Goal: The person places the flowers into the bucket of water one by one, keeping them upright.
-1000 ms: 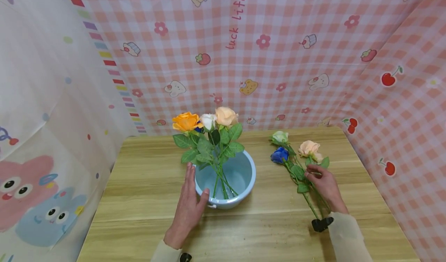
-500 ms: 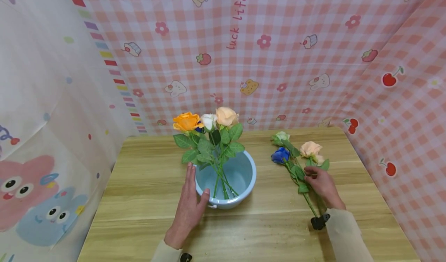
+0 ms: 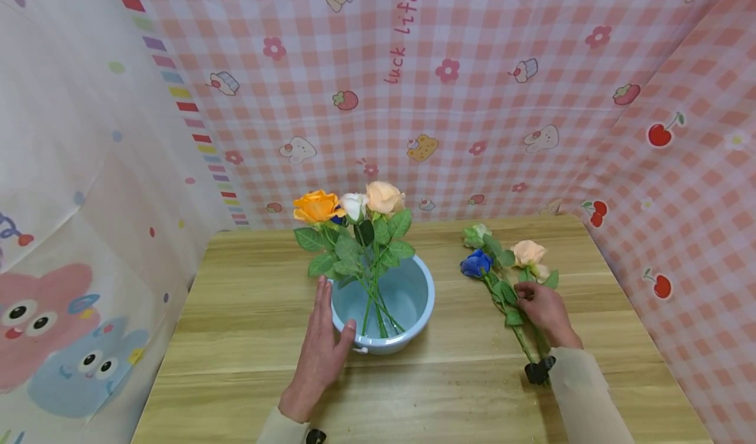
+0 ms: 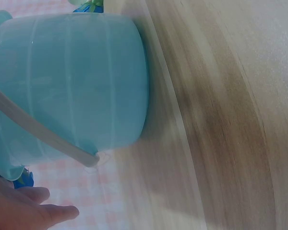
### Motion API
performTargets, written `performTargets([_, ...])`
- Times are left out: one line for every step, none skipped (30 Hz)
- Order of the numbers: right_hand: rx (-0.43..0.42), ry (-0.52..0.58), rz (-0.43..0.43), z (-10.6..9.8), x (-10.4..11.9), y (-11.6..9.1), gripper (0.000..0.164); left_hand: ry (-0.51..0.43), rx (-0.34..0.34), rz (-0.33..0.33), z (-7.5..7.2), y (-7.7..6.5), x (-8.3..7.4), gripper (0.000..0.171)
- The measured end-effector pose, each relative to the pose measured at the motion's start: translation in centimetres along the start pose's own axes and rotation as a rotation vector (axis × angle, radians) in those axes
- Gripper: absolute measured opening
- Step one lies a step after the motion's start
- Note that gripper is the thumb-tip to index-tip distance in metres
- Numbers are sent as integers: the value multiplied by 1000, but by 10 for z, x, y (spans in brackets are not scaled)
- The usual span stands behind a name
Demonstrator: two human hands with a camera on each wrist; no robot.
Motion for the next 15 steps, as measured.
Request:
performTargets([4,1,7,-1,0,0,36,0,1,0,0,0,0,82])
performTargets([7,1,10,-1,1,-1,36,0,2,0,0,0,0,82])
performTargets([8,5,10,-2,1,-1,36,0,2,1,0,0,0,82])
performTargets([8,12,9,-4,2,-1,35,0,2,1,0,0,0,82])
performTargets([6,19,9,-5,3,-2,35,1,3,1,0,0,0,82])
performTargets([0,23,5,-6,3,-2,34,0,2,3,0,0,0,81])
performTargets([-5,23,-3,-7,4,-2,33,1,2,3,0,0,0,81])
performTargets([-13,25,-12,-8,5,-3,32,2,2,3,0,0,0,81])
performTargets([-23,23,-22,-10,5,-3,31,3,1,3,0,0,0,81])
performTargets([-34,20,-27,-11,6,-3,31,3,0,4,0,0,0,81])
performTargets([-44,14,-31,-12,7,-4,30,4,0,5,0,0,0,81])
performTargets([-55,12,-33,-13,9,-5,30,4,0,4,0,0,0,81])
performTargets([-66,14,-37,-15,10,-6,29,4,2,3,0,0,0,81])
performTargets([-79,16,-38,-17,13,-7,29,3,2,2,0,0,0,81])
performTargets([-90,20,-40,-19,15,-8,28,3,2,2,0,0,0,81])
Point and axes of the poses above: each hand's wrist, its own y-axis towards the middle knuckle, its own z-axis out of the palm, x = y × z, the point moved 4 cm from there along y, towards the middle knuckle, and after that the axes turned 4 degrees about -x, right-handed, at the moved point
